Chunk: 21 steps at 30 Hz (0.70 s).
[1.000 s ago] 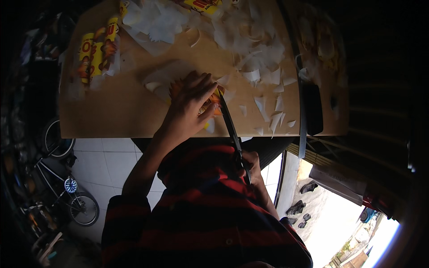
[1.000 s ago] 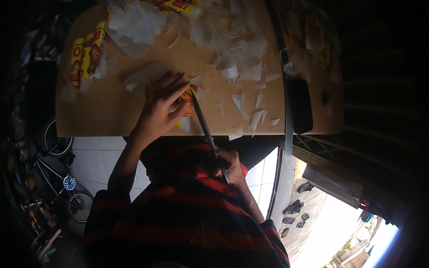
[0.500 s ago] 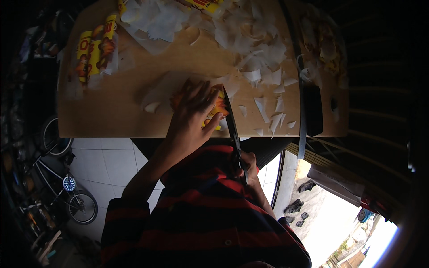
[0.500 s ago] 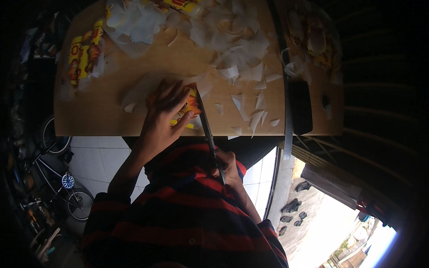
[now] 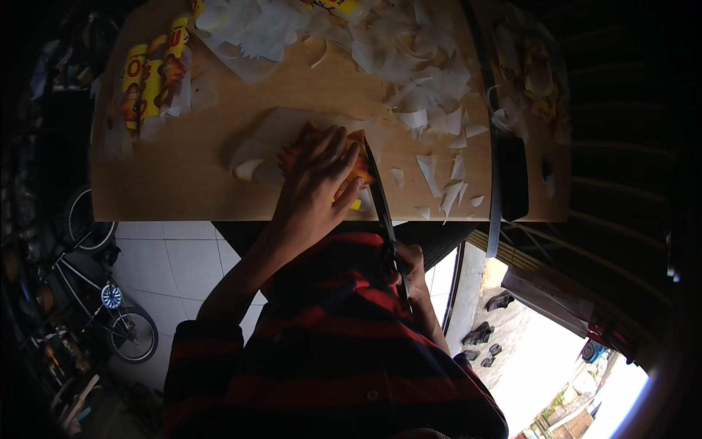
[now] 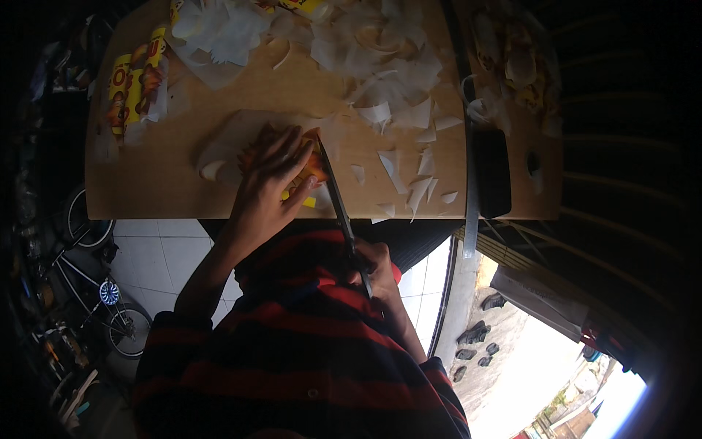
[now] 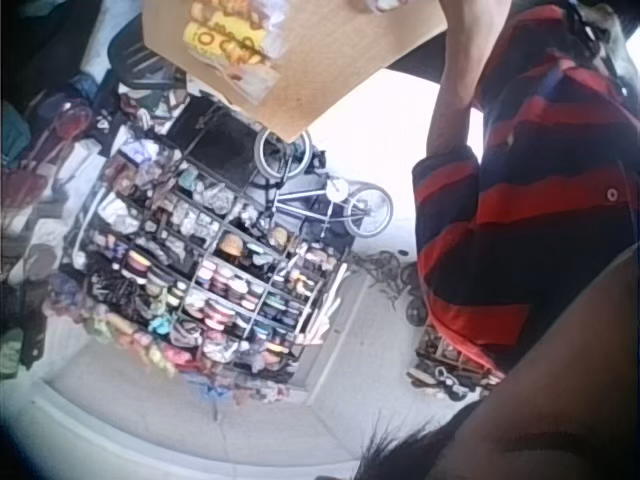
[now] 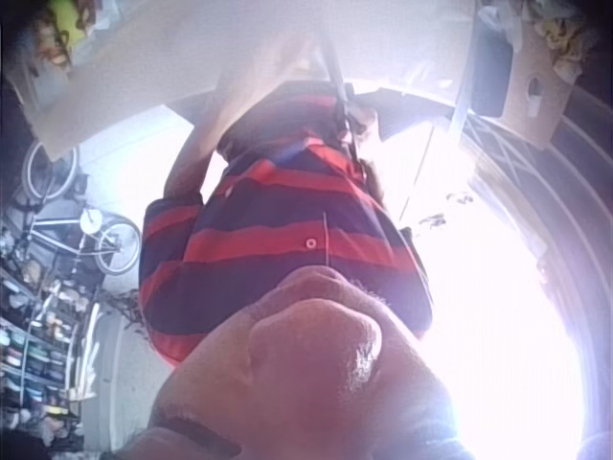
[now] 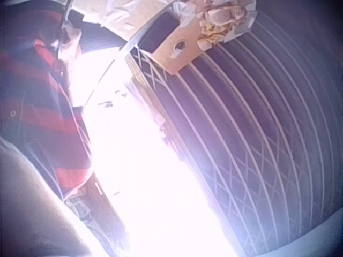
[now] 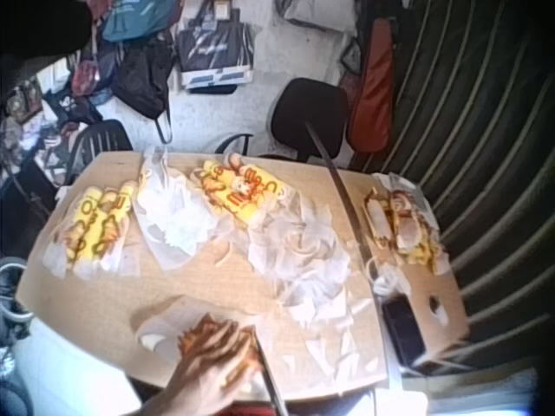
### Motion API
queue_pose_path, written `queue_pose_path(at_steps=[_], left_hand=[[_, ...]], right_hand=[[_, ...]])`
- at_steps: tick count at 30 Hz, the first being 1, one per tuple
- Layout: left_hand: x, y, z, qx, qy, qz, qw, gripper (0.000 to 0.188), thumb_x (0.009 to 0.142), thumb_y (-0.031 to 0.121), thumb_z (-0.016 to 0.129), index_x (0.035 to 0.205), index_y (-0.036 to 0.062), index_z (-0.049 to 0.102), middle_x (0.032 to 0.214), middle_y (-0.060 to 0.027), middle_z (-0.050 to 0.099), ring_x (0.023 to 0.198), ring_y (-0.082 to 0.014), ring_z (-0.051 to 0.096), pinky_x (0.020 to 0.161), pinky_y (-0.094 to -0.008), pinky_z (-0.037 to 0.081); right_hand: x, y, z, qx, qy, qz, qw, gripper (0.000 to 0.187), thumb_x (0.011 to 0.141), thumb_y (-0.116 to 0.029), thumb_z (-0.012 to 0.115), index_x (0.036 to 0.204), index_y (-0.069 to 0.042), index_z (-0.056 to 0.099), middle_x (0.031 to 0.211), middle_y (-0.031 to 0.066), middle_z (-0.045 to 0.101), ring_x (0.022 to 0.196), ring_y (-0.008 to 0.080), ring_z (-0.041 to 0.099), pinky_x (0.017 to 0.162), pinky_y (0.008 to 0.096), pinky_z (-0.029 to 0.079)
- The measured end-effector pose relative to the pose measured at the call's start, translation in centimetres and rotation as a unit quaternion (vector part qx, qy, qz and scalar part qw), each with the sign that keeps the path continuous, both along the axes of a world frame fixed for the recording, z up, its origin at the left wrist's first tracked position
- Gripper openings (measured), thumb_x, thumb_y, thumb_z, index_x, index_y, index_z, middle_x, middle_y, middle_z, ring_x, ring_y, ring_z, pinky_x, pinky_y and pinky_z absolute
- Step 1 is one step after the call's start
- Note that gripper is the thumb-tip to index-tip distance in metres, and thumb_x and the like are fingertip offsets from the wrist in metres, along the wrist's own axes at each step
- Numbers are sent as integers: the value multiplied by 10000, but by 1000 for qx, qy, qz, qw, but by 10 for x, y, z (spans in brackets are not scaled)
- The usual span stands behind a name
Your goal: The person uses shears to cut out a cat face illustration from a yellow and orange packaging sheet.
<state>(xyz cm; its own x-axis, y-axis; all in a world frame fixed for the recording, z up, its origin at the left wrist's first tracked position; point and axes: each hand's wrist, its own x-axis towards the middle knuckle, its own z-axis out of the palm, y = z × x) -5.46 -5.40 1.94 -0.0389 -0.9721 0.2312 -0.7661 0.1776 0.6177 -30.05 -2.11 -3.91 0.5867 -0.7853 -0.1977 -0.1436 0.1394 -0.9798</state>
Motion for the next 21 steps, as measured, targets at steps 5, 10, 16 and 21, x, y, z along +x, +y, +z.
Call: queue_pose_path(at_steps=[5,10,16,21], left_hand=[[0,-2,-5,-26,-6,-4,1000,405,823,120,663,1153,-82,544,1280,-275,502,1240,-412,449,1039,-473,368],[0,-2,-7,-28,-5,0,1000,394,821,121,671,1143,-75,555,1277,-268,508,1220,-405,465,1024,-468,381],[-7,1,-2,-8,26,10,1000,387,861,141,666,1177,-67,581,1288,-252,531,1231,-390,484,1039,-449,370],[-10,3,-5,-17,23,8,1000,372,841,138,659,1143,-59,567,1253,-261,523,1216,-399,472,1032,-460,374]], right_hand=[[-1,-1,-1,16,-3,7,1000,851,646,-834,588,809,1,589,535,-19,535,472,56,522,430,215,360],[1,0,-4,23,-9,5,1000,815,667,-803,605,802,0,576,527,-27,518,464,47,509,418,203,350],[14,6,7,66,4,-24,998,844,634,-824,573,785,7,551,516,-36,497,446,38,486,404,201,351],[18,13,-1,69,-13,-42,997,835,622,-813,588,796,2,553,512,-46,482,442,33,470,399,196,350]])
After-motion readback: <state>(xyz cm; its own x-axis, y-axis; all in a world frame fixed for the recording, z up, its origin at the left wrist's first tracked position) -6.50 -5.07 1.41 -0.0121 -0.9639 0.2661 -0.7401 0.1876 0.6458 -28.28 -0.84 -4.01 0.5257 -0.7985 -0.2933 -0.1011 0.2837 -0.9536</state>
